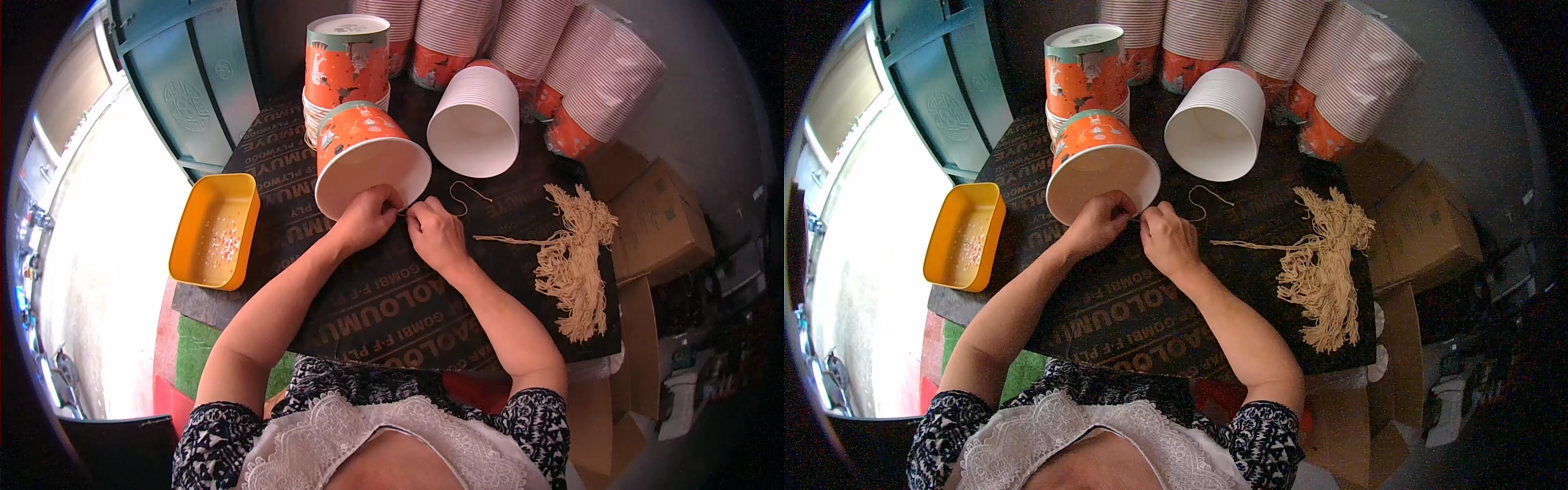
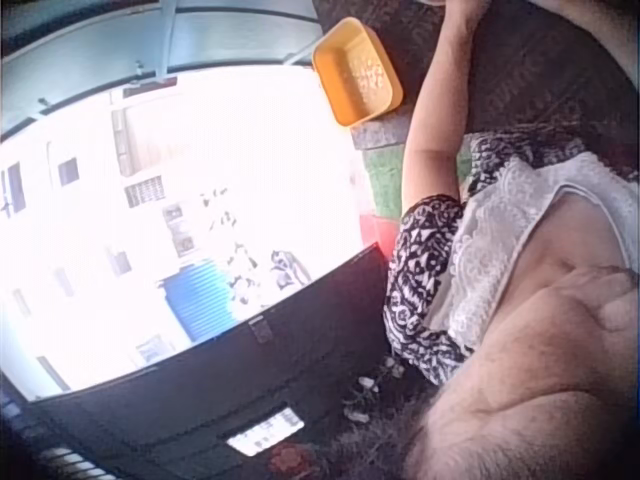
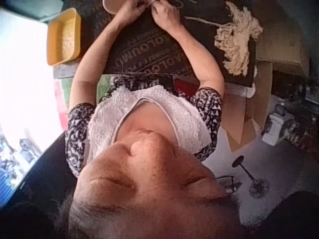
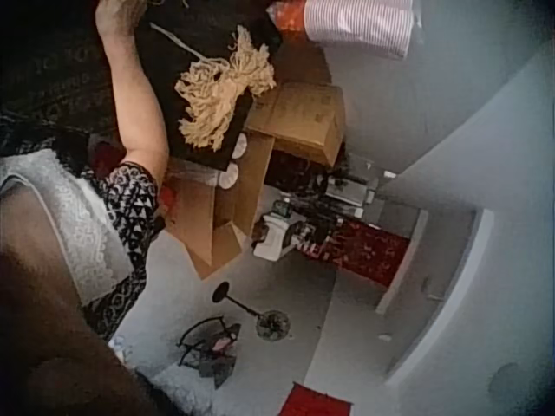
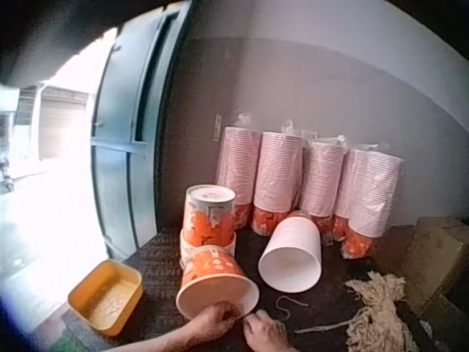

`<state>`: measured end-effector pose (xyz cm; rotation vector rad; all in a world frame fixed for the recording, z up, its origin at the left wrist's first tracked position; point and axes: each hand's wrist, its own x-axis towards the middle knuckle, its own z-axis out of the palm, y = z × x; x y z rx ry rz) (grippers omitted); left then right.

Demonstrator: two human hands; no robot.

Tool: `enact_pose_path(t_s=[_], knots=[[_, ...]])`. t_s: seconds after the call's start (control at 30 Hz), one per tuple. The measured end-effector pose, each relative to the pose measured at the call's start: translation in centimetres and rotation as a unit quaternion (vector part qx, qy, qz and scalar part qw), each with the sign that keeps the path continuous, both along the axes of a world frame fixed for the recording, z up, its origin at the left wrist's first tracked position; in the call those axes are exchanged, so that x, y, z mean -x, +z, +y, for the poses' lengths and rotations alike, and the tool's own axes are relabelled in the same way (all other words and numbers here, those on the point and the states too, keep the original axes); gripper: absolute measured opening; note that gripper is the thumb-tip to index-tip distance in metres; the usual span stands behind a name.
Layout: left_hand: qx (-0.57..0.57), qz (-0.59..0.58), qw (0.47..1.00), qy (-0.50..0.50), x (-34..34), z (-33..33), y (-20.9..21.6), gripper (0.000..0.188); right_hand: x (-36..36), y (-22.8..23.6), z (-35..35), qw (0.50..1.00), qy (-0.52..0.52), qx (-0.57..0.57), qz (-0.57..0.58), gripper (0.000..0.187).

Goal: Attaching string handles to decorative paper buckets for packaging.

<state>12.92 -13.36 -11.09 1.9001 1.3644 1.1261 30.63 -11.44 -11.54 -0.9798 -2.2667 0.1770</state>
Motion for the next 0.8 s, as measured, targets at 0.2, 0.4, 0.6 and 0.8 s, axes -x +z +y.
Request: enact_pose_path(t_s=[0.2,0.4,0.6,0.8], knots=[[-0.060,0.068,0.996,-0.005,-0.5,0.0,-0.3,0.018,0.1,-0.2,0.2,1.000,-0.004,0.014,0.021,0.010],[-0.095,0.123,0.988,0.002,-0.9,0.0,-0.5,0.017,0.2,-0.4,0.4,0.997,-0.011,0.059,0.041,0.012],[-0.118,0.100,0.988,0.021,-0.9,0.2,-0.9,0.009,0.3,-0.1,0.2,0.997,0.000,0.059,0.053,0.012],[0.033,-0.035,0.999,0.018,0.1,0.2,0.0,0.011,0.4,0.1,0.1,0.994,-0.001,0.062,0.089,0.009]])
